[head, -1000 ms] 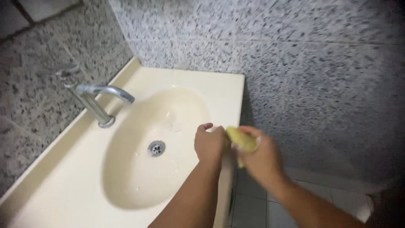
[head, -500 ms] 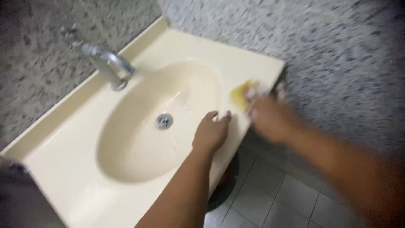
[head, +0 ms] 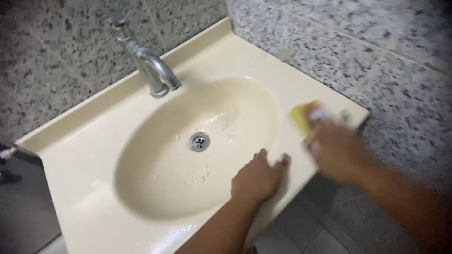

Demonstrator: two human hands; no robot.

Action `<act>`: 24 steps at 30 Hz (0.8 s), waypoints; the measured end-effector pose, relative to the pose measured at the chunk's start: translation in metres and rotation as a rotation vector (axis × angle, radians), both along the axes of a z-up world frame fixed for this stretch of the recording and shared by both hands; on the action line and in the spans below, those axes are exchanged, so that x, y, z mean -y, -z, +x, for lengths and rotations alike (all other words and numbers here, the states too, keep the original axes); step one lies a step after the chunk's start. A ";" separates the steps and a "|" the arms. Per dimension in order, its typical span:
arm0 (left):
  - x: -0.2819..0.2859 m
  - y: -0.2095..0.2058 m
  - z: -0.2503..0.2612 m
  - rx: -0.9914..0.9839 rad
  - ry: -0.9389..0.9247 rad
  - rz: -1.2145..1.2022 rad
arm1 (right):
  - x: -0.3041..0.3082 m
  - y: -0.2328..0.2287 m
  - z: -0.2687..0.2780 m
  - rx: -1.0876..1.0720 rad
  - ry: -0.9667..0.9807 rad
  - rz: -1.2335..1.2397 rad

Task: Scrub the bathroom sink and faucet with a sponge.

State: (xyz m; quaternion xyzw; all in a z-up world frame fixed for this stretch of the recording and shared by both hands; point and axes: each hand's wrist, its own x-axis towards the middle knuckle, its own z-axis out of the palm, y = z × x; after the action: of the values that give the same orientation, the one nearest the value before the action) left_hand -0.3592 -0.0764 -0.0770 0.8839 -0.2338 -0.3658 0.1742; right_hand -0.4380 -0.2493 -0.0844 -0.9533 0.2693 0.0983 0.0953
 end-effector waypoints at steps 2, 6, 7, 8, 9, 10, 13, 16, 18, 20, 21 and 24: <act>0.012 0.007 0.004 -0.016 -0.037 -0.020 | 0.070 0.039 0.019 0.153 -0.109 -0.278; 0.040 0.027 0.015 -0.011 -0.098 -0.082 | 0.050 0.017 0.028 0.277 -0.236 -0.582; 0.043 0.032 0.017 -0.022 -0.109 -0.085 | 0.038 0.030 0.018 0.269 -0.251 -0.583; 0.047 0.035 0.018 -0.049 -0.181 -0.141 | 0.028 0.042 0.005 0.152 -0.213 -0.224; 0.057 0.035 0.022 -0.056 -0.220 -0.200 | 0.020 0.052 -0.008 0.054 -0.136 0.127; 0.066 0.029 0.021 -0.048 -0.199 -0.205 | 0.019 0.043 -0.016 0.066 -0.117 0.121; 0.093 0.022 0.016 -0.047 -0.286 -0.260 | 0.027 0.008 -0.022 0.672 -0.634 -0.320; 0.101 0.031 0.013 0.111 -0.333 -0.365 | 0.073 -0.004 0.016 -0.255 -0.066 0.104; 0.101 0.027 0.007 0.197 -0.286 -0.332 | 0.132 0.057 0.039 0.622 -0.602 -0.781; 0.097 0.017 0.000 0.211 -0.322 -0.319 | 0.075 -0.008 0.045 0.168 -0.364 -0.357; 0.098 0.011 -0.005 0.208 -0.342 -0.326 | 0.050 -0.043 0.046 -0.292 -0.085 0.045; 0.100 0.020 -0.008 0.294 -0.295 -0.260 | 0.063 0.031 -0.002 0.468 -0.660 -0.312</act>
State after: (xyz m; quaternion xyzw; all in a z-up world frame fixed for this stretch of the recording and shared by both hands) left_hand -0.3670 -0.1769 -0.0967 0.9223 -0.1703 -0.1708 0.3020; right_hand -0.4404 -0.3124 -0.1154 -0.9879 -0.0670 -0.1371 -0.0281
